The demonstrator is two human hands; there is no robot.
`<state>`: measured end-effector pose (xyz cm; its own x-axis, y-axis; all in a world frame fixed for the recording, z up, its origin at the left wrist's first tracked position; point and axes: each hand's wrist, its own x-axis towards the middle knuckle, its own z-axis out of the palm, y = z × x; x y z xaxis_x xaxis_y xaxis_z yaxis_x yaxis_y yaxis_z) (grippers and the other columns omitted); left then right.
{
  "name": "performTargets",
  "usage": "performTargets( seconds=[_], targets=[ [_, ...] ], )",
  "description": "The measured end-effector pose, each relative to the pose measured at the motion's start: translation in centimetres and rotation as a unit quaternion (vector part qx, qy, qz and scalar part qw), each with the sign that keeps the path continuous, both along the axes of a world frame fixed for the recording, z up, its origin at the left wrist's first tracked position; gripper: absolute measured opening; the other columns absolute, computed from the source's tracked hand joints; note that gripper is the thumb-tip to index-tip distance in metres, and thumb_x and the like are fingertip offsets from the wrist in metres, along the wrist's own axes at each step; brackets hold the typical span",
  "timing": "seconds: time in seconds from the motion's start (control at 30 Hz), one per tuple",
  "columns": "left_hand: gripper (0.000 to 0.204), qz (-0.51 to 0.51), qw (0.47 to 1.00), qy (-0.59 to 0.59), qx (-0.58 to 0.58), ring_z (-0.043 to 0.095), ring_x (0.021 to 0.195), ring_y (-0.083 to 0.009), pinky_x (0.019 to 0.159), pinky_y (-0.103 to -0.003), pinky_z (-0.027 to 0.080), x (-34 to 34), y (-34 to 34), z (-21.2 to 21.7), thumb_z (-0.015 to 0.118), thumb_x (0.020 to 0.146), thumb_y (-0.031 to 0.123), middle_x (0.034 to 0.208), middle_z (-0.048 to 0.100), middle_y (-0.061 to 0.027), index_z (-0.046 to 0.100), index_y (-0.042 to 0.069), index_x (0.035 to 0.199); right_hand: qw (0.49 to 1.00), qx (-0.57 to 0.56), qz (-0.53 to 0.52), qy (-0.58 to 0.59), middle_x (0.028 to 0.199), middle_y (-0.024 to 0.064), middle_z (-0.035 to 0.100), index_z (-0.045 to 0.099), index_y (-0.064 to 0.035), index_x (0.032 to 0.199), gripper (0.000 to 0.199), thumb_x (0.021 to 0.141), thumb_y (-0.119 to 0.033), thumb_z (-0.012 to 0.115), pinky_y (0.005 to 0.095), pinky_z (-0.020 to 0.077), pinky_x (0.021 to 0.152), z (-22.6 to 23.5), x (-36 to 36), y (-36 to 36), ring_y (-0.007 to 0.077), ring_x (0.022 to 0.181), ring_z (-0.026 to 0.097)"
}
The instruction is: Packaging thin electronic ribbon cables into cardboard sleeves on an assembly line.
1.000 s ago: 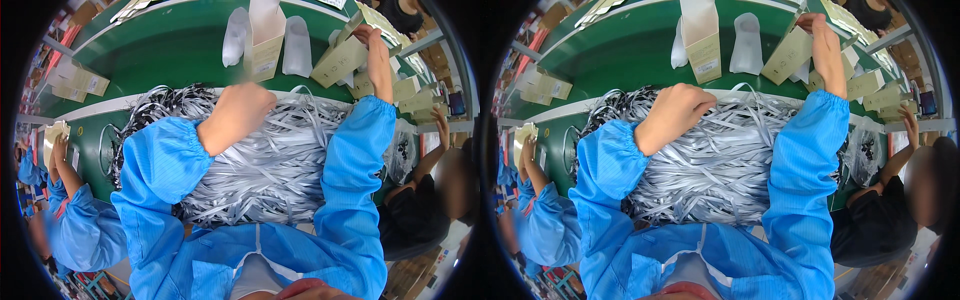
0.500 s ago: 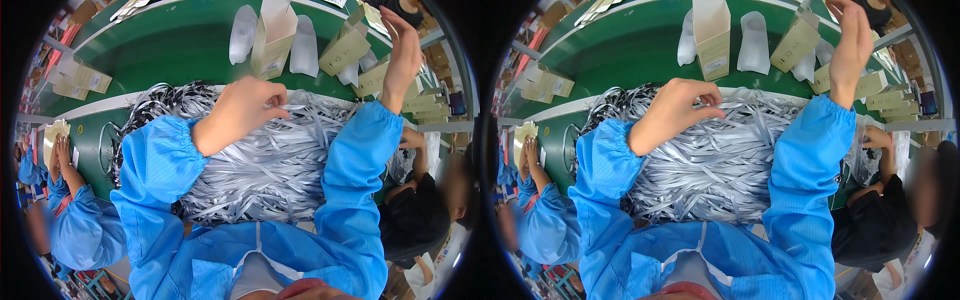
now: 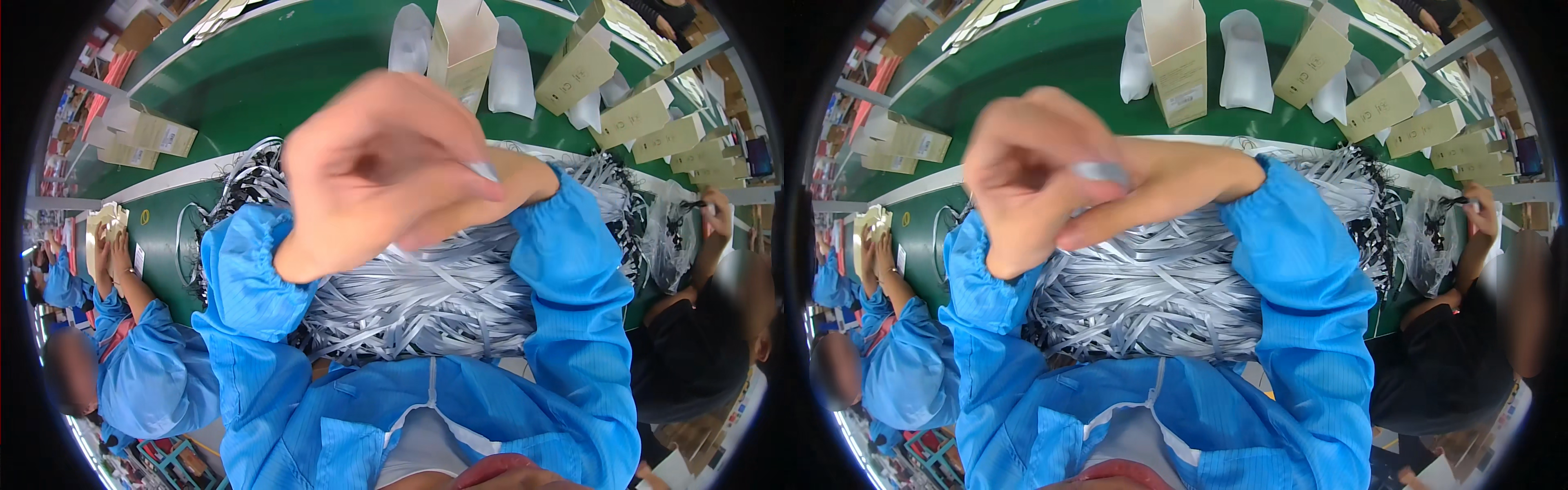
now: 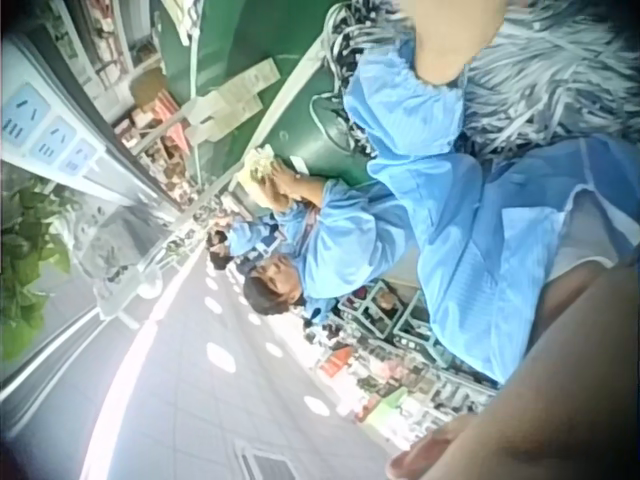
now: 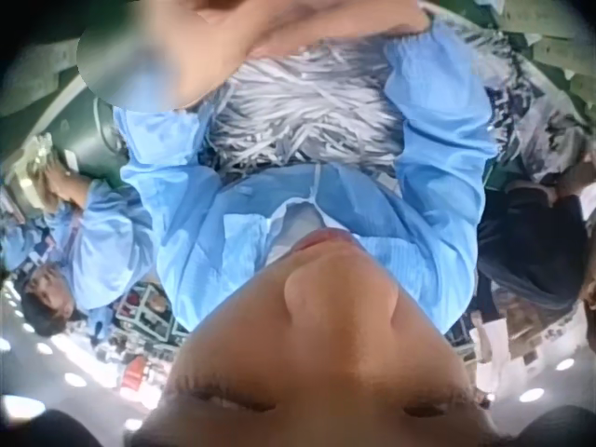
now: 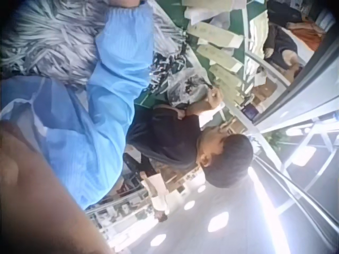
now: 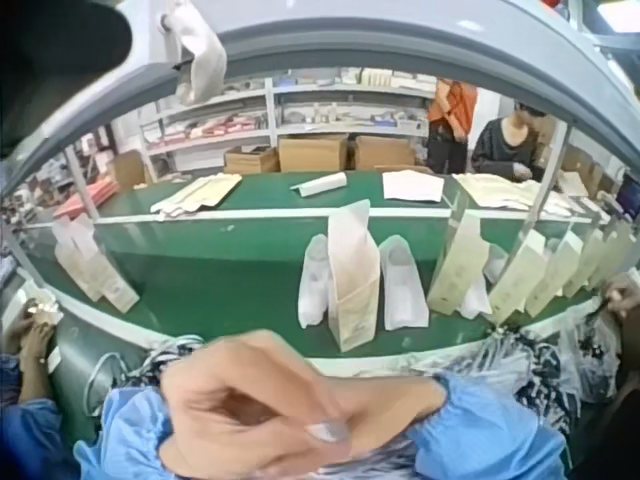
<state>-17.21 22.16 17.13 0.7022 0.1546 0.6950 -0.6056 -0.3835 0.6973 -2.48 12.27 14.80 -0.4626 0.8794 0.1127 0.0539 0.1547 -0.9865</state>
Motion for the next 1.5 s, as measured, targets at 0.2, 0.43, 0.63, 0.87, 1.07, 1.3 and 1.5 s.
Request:
performTargets(
  seconds=[0.2,0.43,0.63,0.87,1.07,1.3,1.5],
  targets=[
    [0.019,0.148,0.958,-0.189,-0.158,0.058,0.101,-0.0212,0.090,-0.033,0.048,-2.5,4.2,1.6,0.061,0.100,0.020,0.105,0.059,-0.0103,0.054,0.006,0.110,0.987,-0.142,-0.060,0.040,0.078,0.0054,0.053,0.049,-0.0034,0.133,0.031,0.104,-0.014,0.051,0.0294,0.0386,0.055,2.3,2.0,-1.3,0.0115,0.062,0.047],
    [0.011,0.121,0.945,0.011,-0.302,0.059,0.108,-0.0216,0.097,-0.034,0.046,-0.5,5.3,-1.2,0.062,0.099,0.016,0.124,0.058,-0.0114,0.060,0.006,0.104,0.835,0.136,-0.498,0.193,0.093,0.0056,0.051,0.051,0.0007,0.119,0.041,0.108,-0.037,0.037,0.0240,0.0362,0.055,4.7,0.5,-2.5,0.0107,0.064,0.045],
    [0.015,-0.077,0.937,0.260,-0.221,0.057,0.117,-0.0167,0.094,-0.030,0.047,2.4,1.2,-5.6,0.068,0.096,0.016,0.132,0.057,-0.0132,0.058,0.005,0.093,0.695,0.140,-0.575,0.408,0.110,0.0126,0.054,0.053,-0.0033,0.091,0.036,0.107,-0.033,0.042,0.0269,0.0356,0.072,8.0,-4.4,0.7,0.0170,0.087,0.050],
    [0.017,-0.271,0.853,0.332,-0.299,0.067,0.089,-0.0169,0.080,-0.027,0.053,2.0,0.1,-5.1,0.068,0.095,0.012,0.111,0.068,-0.0176,0.054,0.004,0.091,0.852,0.105,-0.213,0.467,0.099,0.0040,0.058,0.047,-0.0077,0.088,0.032,0.107,-0.033,0.042,0.0212,0.0319,0.052,2.5,1.9,-1.8,0.0085,0.065,0.051],
    [0.012,-0.072,0.912,0.184,-0.359,0.068,0.069,-0.0143,0.066,-0.026,0.054,2.6,0.8,-5.6,0.067,0.094,0.004,0.089,0.071,-0.0124,0.060,0.000,0.102,0.641,0.342,-0.633,-0.267,0.070,-0.0020,0.060,0.064,-0.0022,0.080,0.029,0.099,-0.025,0.062,0.0270,0.0310,0.047,1.7,-0.1,-0.2,0.0076,0.055,0.047],
    [0.013,0.042,0.952,0.023,-0.301,0.070,0.080,-0.0177,0.072,-0.029,0.059,2.7,0.5,-5.1,0.071,0.088,-0.006,0.093,0.071,-0.0144,0.062,-0.005,0.098,0.813,0.127,-0.567,0.028,0.075,0.0023,0.066,0.063,0.0000,0.061,0.041,0.096,-0.021,0.066,0.0273,0.0332,0.049,-0.4,-1.9,0.9,0.0124,0.061,0.058],
    [0.018,-0.034,0.941,0.107,-0.318,0.070,0.089,-0.0192,0.081,-0.031,0.059,2.2,0.5,-4.9,0.070,0.089,-0.002,0.100,0.072,-0.0157,0.064,-0.005,0.106,0.715,0.275,-0.620,0.169,0.078,0.0046,0.064,0.059,0.0002,0.057,0.044,0.095,-0.022,0.066,0.0269,0.0334,0.048,-1.1,-3.5,2.1,0.0126,0.064,0.057]
  ],
)
